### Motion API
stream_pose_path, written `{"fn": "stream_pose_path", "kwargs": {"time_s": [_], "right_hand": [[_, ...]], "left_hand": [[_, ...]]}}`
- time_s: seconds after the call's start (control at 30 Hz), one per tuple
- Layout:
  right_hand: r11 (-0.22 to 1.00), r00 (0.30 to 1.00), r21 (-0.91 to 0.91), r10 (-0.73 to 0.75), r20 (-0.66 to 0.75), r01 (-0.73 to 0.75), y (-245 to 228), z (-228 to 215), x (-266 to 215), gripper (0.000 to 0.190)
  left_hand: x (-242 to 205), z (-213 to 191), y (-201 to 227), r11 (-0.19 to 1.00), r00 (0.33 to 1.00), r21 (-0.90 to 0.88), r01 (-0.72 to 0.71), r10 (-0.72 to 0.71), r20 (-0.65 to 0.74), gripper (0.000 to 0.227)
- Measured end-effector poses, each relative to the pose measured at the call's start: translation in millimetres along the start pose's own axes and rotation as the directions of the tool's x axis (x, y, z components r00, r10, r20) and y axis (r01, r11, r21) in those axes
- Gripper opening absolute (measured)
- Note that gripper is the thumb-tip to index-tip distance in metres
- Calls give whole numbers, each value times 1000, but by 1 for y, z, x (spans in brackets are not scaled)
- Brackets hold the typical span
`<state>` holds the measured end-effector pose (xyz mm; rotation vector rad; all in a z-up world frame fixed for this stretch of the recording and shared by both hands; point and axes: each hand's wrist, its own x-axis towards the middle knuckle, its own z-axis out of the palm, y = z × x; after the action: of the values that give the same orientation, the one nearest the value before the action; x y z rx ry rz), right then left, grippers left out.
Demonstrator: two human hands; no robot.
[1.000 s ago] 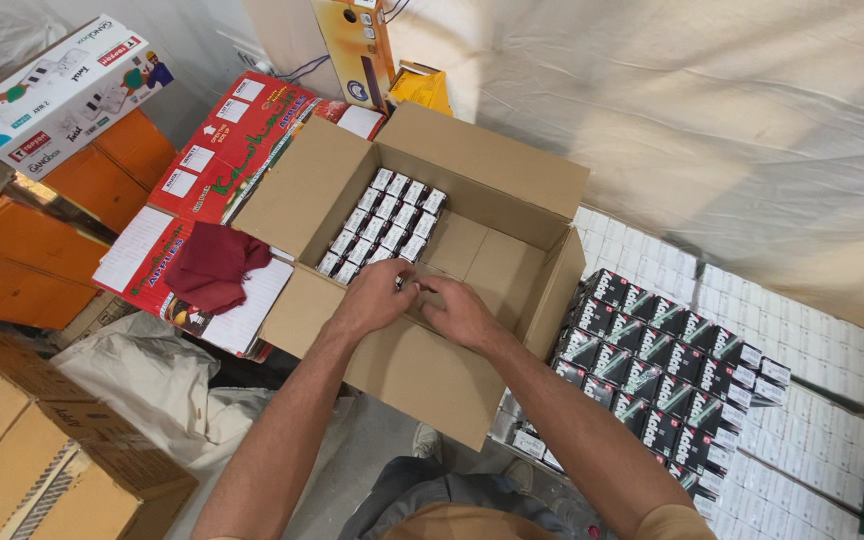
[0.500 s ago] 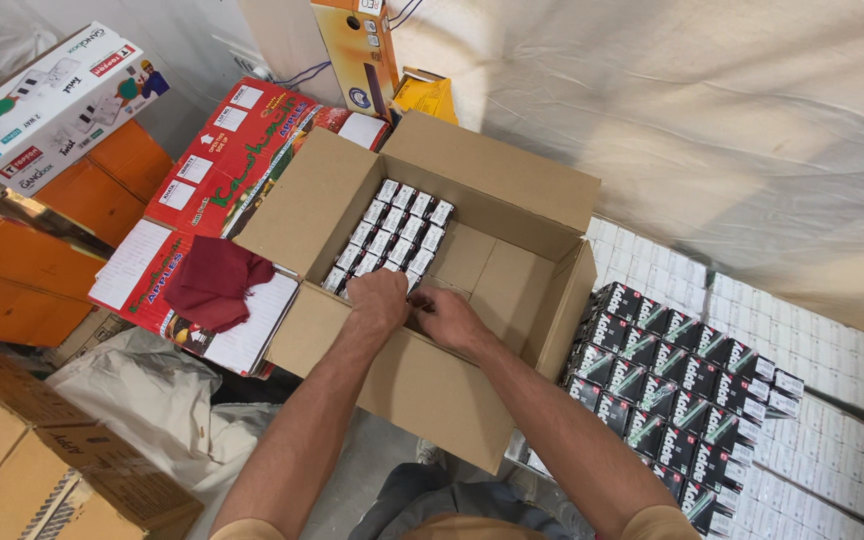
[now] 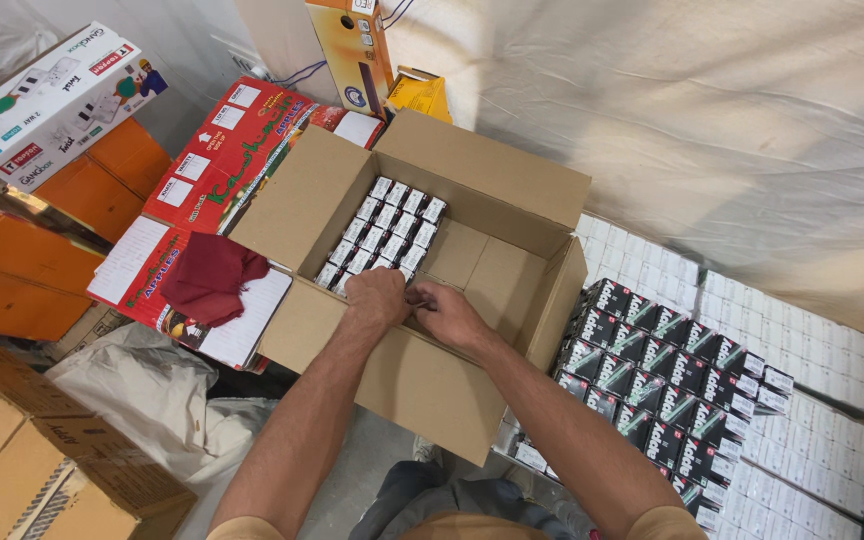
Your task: The person repeatedly picks small black and white boxes from a larger cardboard box and places them in neat rows on a white surface. The hands handle the boxes one at a time, arranging them in aligned columns. The process continues throughout the clip without visible completion.
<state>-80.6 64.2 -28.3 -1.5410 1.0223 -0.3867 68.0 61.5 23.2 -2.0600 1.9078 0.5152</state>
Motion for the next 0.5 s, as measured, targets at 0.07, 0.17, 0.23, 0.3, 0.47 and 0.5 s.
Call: {"fn": "stream_pose_path", "kwargs": {"time_s": [0.07, 0.17, 0.23, 0.3, 0.47, 0.5], "right_hand": [[1000, 1000, 5, -5, -9, 5, -3, -3, -8, 43], [1000, 999, 28, -8, -38, 9, 2, -12, -18, 44], [999, 998, 46, -4, -61, 7, 12, -20, -24, 44], [993, 993, 115, 1, -119, 13, 21, -29, -29, 48], [991, 967, 121, -27, -254, 59, 31, -64, -59, 48], [993, 956, 94, -41, -292, 72, 36, -72, -63, 45]], "left_hand": [[-11, -9, 9, 1000, 1000, 4, 12, -12, 15, 29], [-29, -26, 20, 999, 1000, -31, 8, -8, 17, 34], [-33, -28, 28, 997, 1000, -70, -11, 11, 4, 38], [-27, -24, 34, 992, 999, -122, -36, 32, -34, 39], [-71, -64, 74, 941, 992, -314, -126, 122, -34, 48], [-82, -71, 84, 915, 990, -379, -137, 139, -22, 52]]}}
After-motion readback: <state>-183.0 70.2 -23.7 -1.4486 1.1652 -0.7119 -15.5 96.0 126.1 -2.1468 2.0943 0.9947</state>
